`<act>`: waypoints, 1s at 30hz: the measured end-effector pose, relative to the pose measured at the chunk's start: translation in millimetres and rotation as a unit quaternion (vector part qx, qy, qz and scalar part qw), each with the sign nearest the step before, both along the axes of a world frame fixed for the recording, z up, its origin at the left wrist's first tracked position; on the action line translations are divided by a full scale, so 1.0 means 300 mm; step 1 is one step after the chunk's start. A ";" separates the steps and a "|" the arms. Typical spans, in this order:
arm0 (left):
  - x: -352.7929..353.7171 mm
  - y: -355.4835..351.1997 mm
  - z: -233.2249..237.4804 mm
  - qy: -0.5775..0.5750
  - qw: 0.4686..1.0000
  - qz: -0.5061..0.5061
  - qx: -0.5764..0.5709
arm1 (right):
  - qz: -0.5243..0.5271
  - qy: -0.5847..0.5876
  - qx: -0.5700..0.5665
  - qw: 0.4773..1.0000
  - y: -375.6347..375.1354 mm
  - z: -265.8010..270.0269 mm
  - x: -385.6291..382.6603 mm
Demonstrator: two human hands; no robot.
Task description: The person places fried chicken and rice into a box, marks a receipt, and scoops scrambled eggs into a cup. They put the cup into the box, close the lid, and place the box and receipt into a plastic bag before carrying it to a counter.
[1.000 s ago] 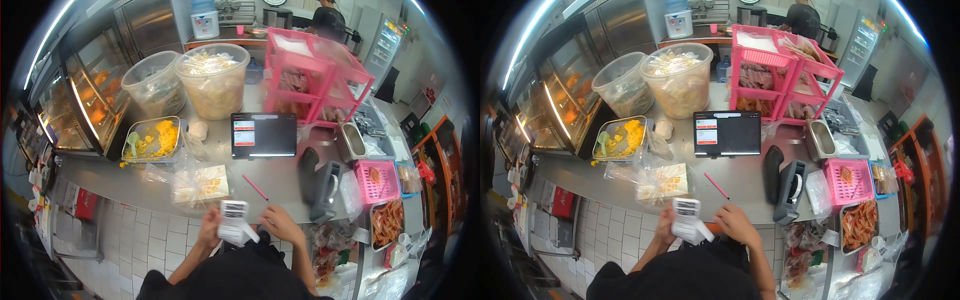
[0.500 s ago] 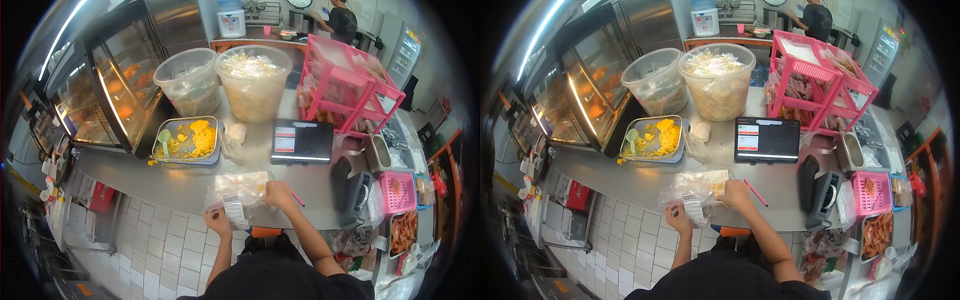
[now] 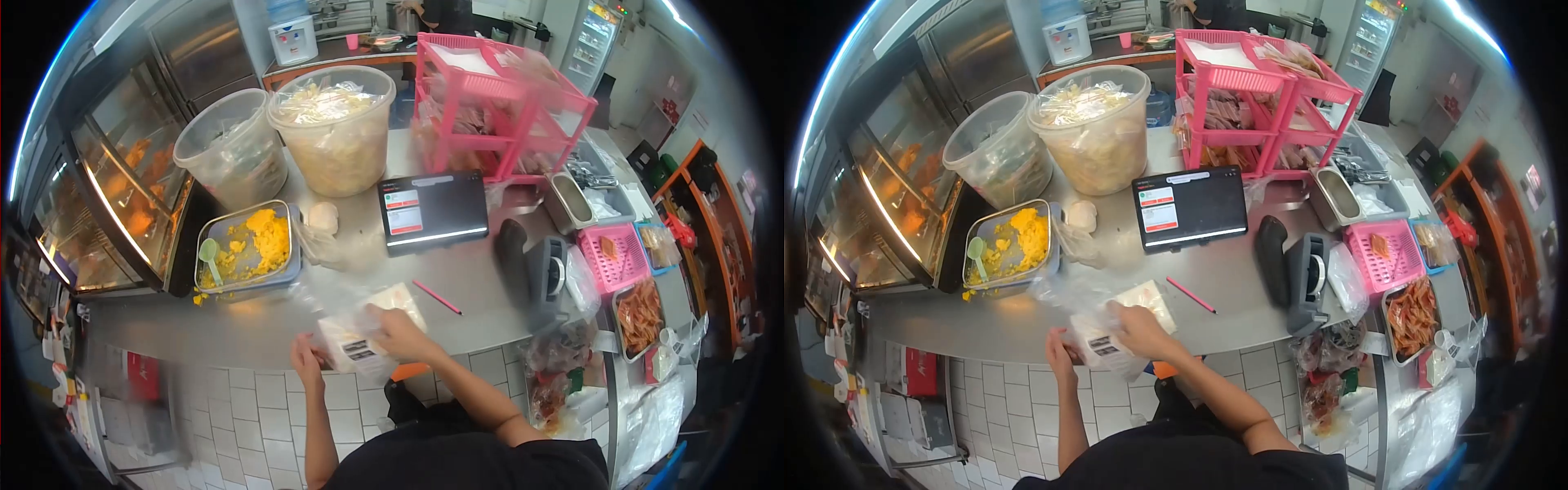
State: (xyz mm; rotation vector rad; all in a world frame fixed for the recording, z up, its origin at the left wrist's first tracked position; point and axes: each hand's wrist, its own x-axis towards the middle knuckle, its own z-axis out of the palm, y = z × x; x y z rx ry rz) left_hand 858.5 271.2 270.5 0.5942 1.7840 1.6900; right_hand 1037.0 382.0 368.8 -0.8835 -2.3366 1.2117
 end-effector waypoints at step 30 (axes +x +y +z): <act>0.417 0.812 0.100 0.306 0.932 0.137 0.139 | -0.850 0.361 0.115 0.365 -0.912 0.110 1.000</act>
